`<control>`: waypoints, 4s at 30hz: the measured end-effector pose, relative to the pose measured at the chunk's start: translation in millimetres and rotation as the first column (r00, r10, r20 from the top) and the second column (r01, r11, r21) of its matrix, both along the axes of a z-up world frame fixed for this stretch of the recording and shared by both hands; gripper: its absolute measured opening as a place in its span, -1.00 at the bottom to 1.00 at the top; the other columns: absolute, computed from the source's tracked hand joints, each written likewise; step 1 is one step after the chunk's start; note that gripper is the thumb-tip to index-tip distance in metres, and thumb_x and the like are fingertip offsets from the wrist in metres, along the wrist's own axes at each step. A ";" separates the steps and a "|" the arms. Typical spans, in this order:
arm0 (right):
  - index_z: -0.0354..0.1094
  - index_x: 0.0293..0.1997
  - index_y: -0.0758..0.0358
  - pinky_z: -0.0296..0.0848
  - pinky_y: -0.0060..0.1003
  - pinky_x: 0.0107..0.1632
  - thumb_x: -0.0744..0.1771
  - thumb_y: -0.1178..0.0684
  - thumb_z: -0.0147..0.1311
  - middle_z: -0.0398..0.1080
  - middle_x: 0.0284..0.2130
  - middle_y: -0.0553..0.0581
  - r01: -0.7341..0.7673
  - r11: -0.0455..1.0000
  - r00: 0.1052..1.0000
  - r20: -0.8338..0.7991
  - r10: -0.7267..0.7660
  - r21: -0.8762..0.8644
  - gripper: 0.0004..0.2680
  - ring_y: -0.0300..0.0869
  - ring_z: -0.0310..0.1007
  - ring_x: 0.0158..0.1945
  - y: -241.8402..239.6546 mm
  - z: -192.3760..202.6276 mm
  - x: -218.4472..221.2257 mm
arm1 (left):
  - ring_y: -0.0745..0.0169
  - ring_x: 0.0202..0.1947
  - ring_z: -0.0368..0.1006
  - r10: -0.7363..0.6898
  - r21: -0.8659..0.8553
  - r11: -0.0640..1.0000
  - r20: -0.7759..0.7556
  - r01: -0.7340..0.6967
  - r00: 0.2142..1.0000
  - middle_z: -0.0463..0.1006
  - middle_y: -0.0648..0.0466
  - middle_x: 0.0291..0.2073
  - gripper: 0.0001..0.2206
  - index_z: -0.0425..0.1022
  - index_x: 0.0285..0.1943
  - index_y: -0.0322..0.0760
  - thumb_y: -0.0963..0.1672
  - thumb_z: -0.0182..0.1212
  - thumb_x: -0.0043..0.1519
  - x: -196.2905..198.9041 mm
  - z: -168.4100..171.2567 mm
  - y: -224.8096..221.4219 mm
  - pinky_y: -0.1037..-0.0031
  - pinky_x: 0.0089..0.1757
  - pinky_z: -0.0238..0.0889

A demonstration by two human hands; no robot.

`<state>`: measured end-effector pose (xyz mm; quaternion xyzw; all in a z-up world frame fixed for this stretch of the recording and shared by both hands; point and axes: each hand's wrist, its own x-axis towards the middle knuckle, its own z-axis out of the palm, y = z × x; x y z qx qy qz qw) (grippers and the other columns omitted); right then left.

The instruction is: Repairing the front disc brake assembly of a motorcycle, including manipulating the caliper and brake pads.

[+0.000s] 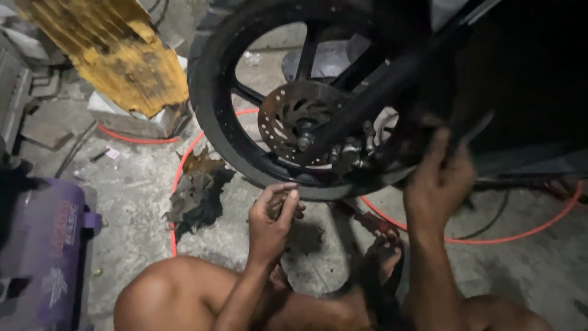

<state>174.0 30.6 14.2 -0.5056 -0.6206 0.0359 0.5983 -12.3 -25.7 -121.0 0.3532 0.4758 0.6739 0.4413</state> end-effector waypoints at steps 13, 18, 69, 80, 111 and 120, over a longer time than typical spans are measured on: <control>0.14 0.46 0.35 -0.44 0.68 0.33 0.31 0.14 -0.08 -0.09 0.55 0.10 -0.049 0.998 0.362 0.932 -0.029 0.050 -0.53 0.09 -0.32 0.61 21.3 -90.2 -46.8 | 0.33 -0.50 0.47 -0.042 0.072 0.997 0.079 0.036 0.996 0.62 -0.02 -0.44 -0.84 0.55 0.01 -0.45 -0.24 0.20 0.29 -8.1 -4.7 -15.2 0.57 -0.38 0.40; 0.26 0.45 0.24 -0.50 0.47 0.45 0.29 0.12 -0.02 -0.06 0.54 0.34 -0.096 0.969 0.234 0.951 -0.201 0.228 -0.52 0.13 -0.30 0.63 54.5 -33.8 -24.3 | 0.30 -0.47 0.46 -0.035 0.061 0.998 0.077 0.030 0.996 0.58 -0.02 -0.46 -0.83 0.55 0.02 -0.43 -0.22 0.17 0.31 -14.4 7.3 -18.3 0.54 -0.37 0.39; 0.43 0.04 0.50 0.50 -0.15 -0.04 0.31 0.18 0.14 0.54 -0.10 0.37 0.053 0.998 0.986 0.159 -0.046 -0.040 -0.77 0.09 0.56 -0.13 -7.9 -43.8 -23.6 | 0.36 -0.33 0.53 -0.221 -0.035 0.975 -0.048 0.219 0.974 0.65 0.04 -0.27 -0.74 0.53 0.10 -0.39 -0.22 0.29 0.23 32.0 -21.1 -21.2 0.58 -0.22 0.41; 0.48 -0.20 0.37 0.37 -0.19 -0.24 0.24 0.21 0.29 0.47 -0.36 0.19 0.073 0.997 0.976 0.204 -0.074 0.015 -0.86 -0.02 0.38 -0.36 2.1 -38.4 -24.4 | 0.38 -0.34 0.50 -0.183 0.046 0.981 -0.099 0.189 0.978 0.64 0.06 -0.27 -0.78 0.55 0.04 -0.40 -0.24 0.27 0.22 35.5 -20.6 -22.2 0.59 -0.22 0.39; 0.56 -0.05 0.33 0.55 -0.07 -0.02 0.32 0.32 0.08 0.56 -0.14 0.28 -0.282 0.920 0.725 0.688 0.019 0.273 -0.82 0.16 0.58 -0.10 45.2 -64.1 32.2 | 0.17 -0.49 0.62 -0.162 0.014 0.986 -0.051 0.163 0.985 0.68 -0.14 -0.46 -0.83 0.61 -0.02 -0.36 -0.18 0.35 0.26 35.7 -33.7 -16.4 0.35 -0.35 0.57; 0.42 0.06 0.40 0.43 -0.07 0.15 0.17 0.37 0.12 0.45 0.05 0.28 -0.272 0.957 0.739 0.658 0.144 0.096 -0.65 0.14 0.46 0.07 28.8 -66.5 44.6 | 0.36 -0.36 0.53 -0.238 -0.006 0.971 0.006 0.238 0.971 0.66 0.01 -0.32 -0.82 0.55 0.02 -0.41 -0.22 0.25 0.26 31.3 -30.2 -20.7 0.60 -0.27 0.40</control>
